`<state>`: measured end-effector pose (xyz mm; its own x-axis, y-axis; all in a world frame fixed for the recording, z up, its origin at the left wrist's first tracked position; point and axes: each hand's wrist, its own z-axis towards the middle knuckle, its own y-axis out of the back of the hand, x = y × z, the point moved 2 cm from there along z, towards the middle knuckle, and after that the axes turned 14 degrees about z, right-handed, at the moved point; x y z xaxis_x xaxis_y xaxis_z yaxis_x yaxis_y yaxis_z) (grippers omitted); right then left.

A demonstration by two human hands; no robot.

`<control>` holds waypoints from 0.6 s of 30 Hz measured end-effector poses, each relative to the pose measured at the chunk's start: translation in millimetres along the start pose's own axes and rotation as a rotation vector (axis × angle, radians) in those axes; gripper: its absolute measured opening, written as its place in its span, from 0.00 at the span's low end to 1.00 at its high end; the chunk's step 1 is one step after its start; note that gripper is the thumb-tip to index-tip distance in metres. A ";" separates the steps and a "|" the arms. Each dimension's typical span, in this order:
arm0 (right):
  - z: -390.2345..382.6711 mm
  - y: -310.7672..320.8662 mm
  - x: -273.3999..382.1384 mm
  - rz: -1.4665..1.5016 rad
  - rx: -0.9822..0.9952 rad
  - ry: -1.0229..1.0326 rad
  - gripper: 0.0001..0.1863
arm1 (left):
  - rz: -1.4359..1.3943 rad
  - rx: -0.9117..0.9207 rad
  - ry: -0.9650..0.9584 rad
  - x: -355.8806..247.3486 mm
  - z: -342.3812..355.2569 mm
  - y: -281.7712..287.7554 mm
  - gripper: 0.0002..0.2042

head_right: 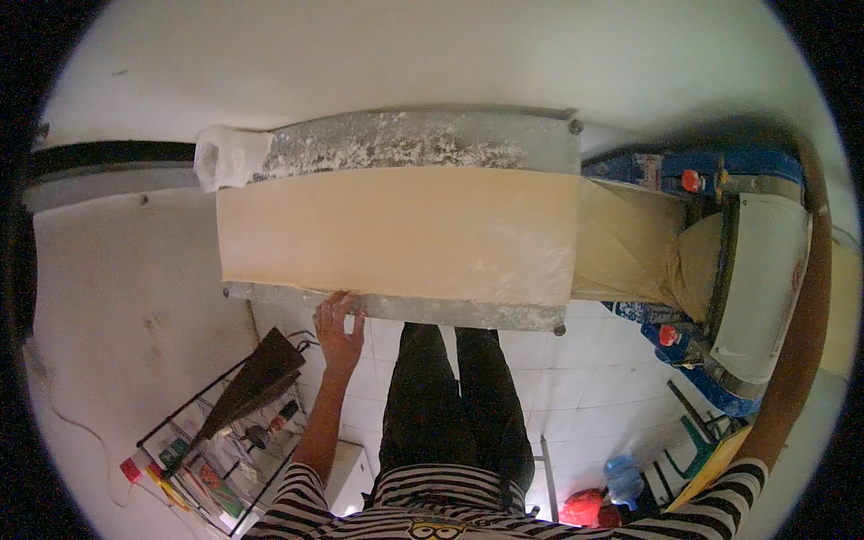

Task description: The person operates a dough sheeter, repeatedly feeding a sheet of dough through the machine and folding it to thin it. They adjust the dough edges and guide it through the rollers multiple times.

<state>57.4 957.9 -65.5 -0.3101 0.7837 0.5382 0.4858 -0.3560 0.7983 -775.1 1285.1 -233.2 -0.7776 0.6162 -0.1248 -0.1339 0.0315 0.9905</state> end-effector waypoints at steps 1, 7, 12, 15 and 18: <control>1.1 1.5 -2.6 -0.017 -0.012 0.007 0.22 | -0.004 -0.001 0.023 6.0 -2.3 -1.0 0.16; -7.9 -6.3 40.2 -0.170 -0.149 0.081 0.23 | -0.035 -0.028 0.041 30.8 -1.9 -8.3 0.13; -133.2 -98.0 177.5 -0.395 -0.591 0.634 0.19 | -0.078 -0.025 -0.017 29.9 7.5 -11.4 0.06; -251.1 -212.5 239.8 -0.204 -0.361 0.615 0.18 | -0.247 0.081 -0.078 13.4 2.4 -4.8 0.06; -325.9 -353.6 277.7 0.318 0.062 0.544 0.21 | -0.362 0.269 -0.229 -6.4 -9.6 9.0 0.06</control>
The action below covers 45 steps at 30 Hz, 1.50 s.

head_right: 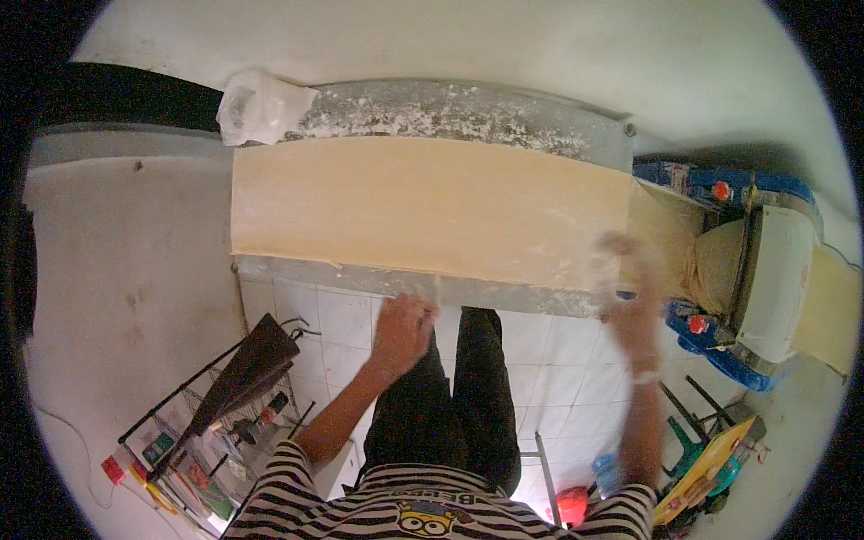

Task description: The person operates a dough sheeter, repeatedly feeding a sheet of dough through the machine and folding it to thin it. They adjust the dough edges and guide it through the rollers multiple times.

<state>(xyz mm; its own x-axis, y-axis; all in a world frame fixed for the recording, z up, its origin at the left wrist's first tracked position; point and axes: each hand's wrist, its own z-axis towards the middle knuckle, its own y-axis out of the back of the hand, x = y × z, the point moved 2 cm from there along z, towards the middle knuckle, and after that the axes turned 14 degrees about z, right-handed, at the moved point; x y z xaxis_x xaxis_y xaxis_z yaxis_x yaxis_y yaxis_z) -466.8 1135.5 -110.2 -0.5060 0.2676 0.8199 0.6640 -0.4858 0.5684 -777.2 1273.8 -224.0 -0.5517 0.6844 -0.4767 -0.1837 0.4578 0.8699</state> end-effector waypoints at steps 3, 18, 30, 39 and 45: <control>-31.2 -123.6 8.8 0.130 0.106 -0.061 0.14 | -0.159 0.068 -0.124 -16.0 -5.8 6.1 0.05; -70.9 -303.1 69.4 0.636 0.142 -0.560 0.18 | -0.404 0.209 0.285 101.2 -65.2 59.5 0.06; -9.3 -395.3 95.2 -0.027 0.084 -0.199 0.12 | -1.112 0.022 0.977 280.7 -96.2 -80.5 0.15; -28.2 -427.9 139.1 0.200 0.248 -0.058 0.10 | -0.516 0.421 0.414 272.8 -141.7 -84.1 0.22; -70.7 -444.2 210.1 0.864 0.613 0.005 0.13 | -0.920 0.469 0.642 308.6 -187.8 -92.4 0.21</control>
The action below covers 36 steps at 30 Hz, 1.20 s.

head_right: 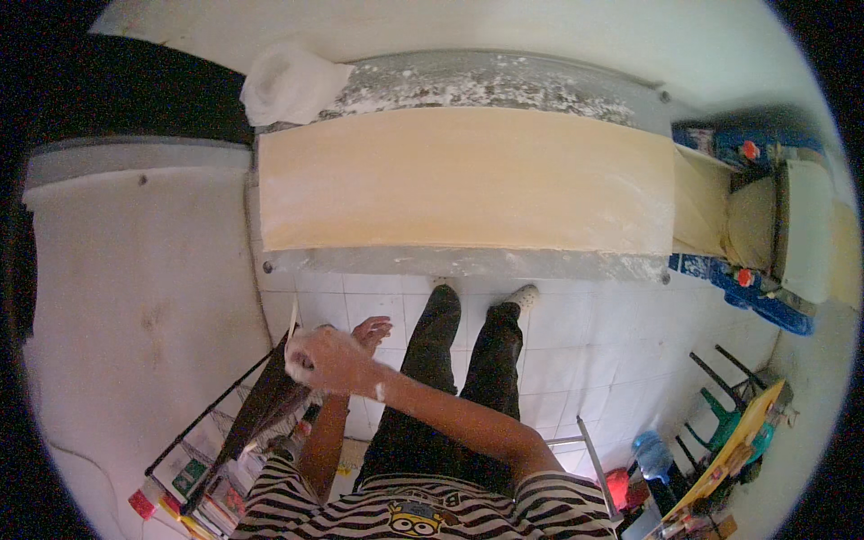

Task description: The person operates a dough sheeter, repeatedly feeding a sheet of dough through the machine and folding it to thin it. They adjust the dough edges and guide it through the rollers multiple times.

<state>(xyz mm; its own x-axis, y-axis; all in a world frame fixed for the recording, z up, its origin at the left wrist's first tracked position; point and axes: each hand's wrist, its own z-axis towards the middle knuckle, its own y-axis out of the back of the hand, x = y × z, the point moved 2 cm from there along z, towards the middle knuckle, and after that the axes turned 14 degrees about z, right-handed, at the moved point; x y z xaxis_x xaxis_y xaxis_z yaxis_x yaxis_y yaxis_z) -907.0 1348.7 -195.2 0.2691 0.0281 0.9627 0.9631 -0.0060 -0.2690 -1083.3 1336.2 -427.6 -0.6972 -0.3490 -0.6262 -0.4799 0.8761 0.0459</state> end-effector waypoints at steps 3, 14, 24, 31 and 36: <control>-29.5 -1.5 -2.1 0.115 0.039 -0.068 0.12 | 0.027 -0.013 0.113 0.5 -10.2 15.1 0.22; -63.1 102.3 -231.7 0.065 -0.276 -0.500 0.18 | 0.447 -0.142 -0.054 18.6 -26.0 30.8 0.14; -90.5 205.7 -228.1 -0.399 -0.175 -0.628 0.24 | 0.672 0.060 -0.087 -119.8 -46.4 -25.1 0.14; -250.7 260.3 -90.3 -0.513 -0.190 -0.143 0.15 | 0.592 0.552 -0.191 -276.8 -25.4 -117.7 0.14; -354.2 345.7 0.4 0.095 -1.334 -0.148 0.18 | 0.546 0.707 -0.334 -405.5 17.8 -246.5 0.15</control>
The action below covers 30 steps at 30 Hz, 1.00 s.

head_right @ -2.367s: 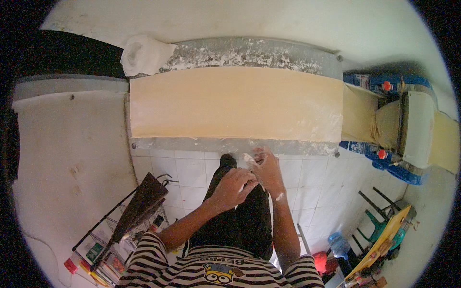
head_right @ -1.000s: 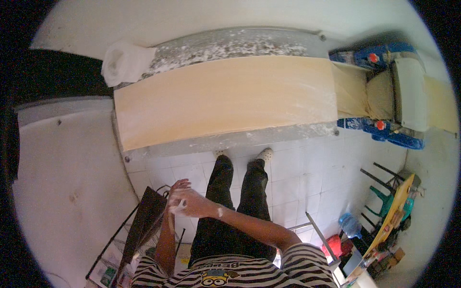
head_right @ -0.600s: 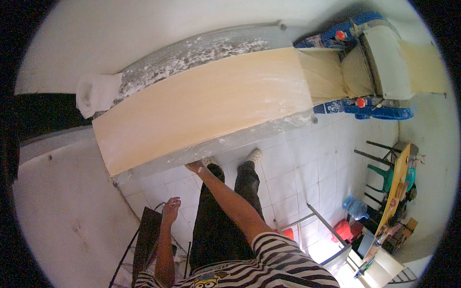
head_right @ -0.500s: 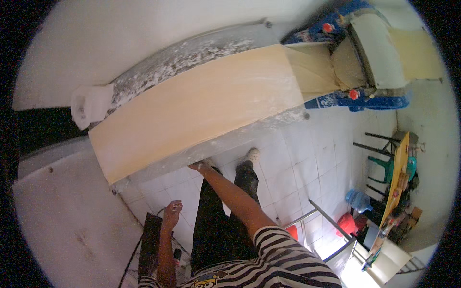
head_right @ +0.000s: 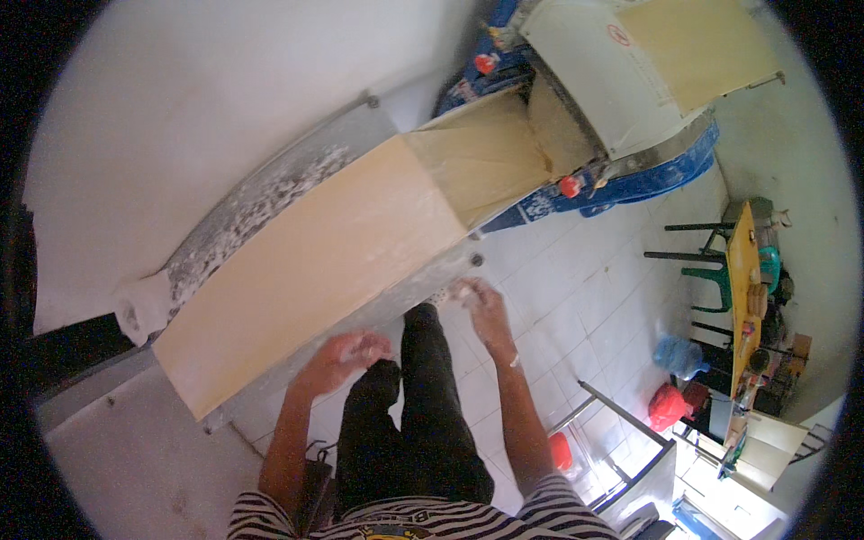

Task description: The person operates a dough sheeter, repeatedly feeding a sheet of dough through the machine and folding it to thin it. They adjust the dough edges and guide it through the rollers multiple times.

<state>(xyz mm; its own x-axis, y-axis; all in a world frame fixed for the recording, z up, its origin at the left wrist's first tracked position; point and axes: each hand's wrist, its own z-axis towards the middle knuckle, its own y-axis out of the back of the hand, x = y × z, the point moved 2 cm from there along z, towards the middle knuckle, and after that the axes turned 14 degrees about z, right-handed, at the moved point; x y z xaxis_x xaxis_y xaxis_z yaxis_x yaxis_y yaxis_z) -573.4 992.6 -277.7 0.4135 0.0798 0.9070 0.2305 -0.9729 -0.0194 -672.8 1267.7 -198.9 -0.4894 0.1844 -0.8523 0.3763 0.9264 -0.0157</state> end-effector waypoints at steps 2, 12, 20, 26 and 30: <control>18.0 33.7 22.4 0.199 -0.260 0.073 0.19 | 0.075 -0.022 -0.168 -43.9 74.3 -2.7 0.15; 13.8 162.3 -75.8 -0.398 -0.077 -0.123 0.11 | -0.062 -0.302 -0.253 -135.9 430.2 -115.9 0.27; -16.5 224.2 -114.4 -0.383 -0.036 -0.369 0.14 | -0.137 -0.380 -0.148 -155.9 489.6 -111.4 0.18; 1.9 229.2 -126.2 -0.256 -0.010 -0.347 0.15 | -0.430 -0.828 -0.269 -175.7 379.4 -28.6 0.18; 0.2 227.4 -137.5 -0.152 -0.029 -0.386 0.15 | -0.172 -1.098 -0.446 -171.5 319.6 -11.5 0.16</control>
<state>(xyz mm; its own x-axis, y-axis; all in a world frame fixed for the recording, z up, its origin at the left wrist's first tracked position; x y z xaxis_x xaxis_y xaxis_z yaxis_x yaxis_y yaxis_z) -577.6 760.4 -406.9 0.6779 0.2932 0.6742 0.2918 -0.9490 0.1193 -341.7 1120.4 -219.7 -0.0697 0.1015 -0.9924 -0.6461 0.7534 0.1224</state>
